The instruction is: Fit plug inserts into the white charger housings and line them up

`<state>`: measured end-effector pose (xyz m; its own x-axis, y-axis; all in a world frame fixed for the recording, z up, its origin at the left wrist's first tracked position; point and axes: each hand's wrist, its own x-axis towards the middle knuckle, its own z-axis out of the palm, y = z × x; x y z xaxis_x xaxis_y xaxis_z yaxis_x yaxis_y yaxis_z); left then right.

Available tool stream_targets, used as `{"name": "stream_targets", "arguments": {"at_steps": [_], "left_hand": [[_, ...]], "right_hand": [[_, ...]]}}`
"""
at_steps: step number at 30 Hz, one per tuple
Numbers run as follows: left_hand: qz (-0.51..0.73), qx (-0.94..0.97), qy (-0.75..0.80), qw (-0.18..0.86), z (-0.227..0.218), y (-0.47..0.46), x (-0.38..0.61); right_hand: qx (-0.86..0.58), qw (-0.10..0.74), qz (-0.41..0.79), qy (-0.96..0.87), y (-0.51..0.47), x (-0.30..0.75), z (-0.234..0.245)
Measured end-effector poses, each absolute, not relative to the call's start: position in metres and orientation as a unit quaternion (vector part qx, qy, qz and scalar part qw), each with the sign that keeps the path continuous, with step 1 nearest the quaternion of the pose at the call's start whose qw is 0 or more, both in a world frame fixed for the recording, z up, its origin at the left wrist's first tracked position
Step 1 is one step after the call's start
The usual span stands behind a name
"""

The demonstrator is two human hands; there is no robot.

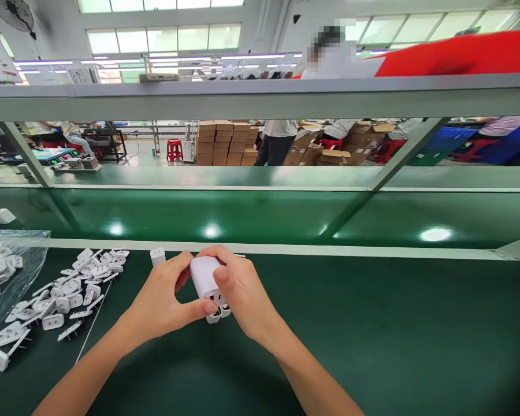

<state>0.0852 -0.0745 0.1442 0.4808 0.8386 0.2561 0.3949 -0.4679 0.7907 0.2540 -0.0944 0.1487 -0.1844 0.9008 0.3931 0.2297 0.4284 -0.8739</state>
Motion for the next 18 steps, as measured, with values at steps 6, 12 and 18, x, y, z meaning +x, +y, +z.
{"name": "stream_targets", "arguments": {"at_steps": [6,12,18], "left_hand": [[0.366,0.72,0.312,0.5,0.16,-0.086,0.079],[0.411,0.725,0.294,0.468,0.156,-0.087,0.074],[0.495,0.773,0.204,0.341,0.142,-0.08,0.07]], "right_hand": [[-0.305,0.509,0.474,-0.65,-0.114,0.253,0.159],[-0.24,0.512,0.481,-0.67,-0.118,0.254,0.157],[-0.205,0.507,0.375,-0.749,-0.122,0.254,0.152]]}}
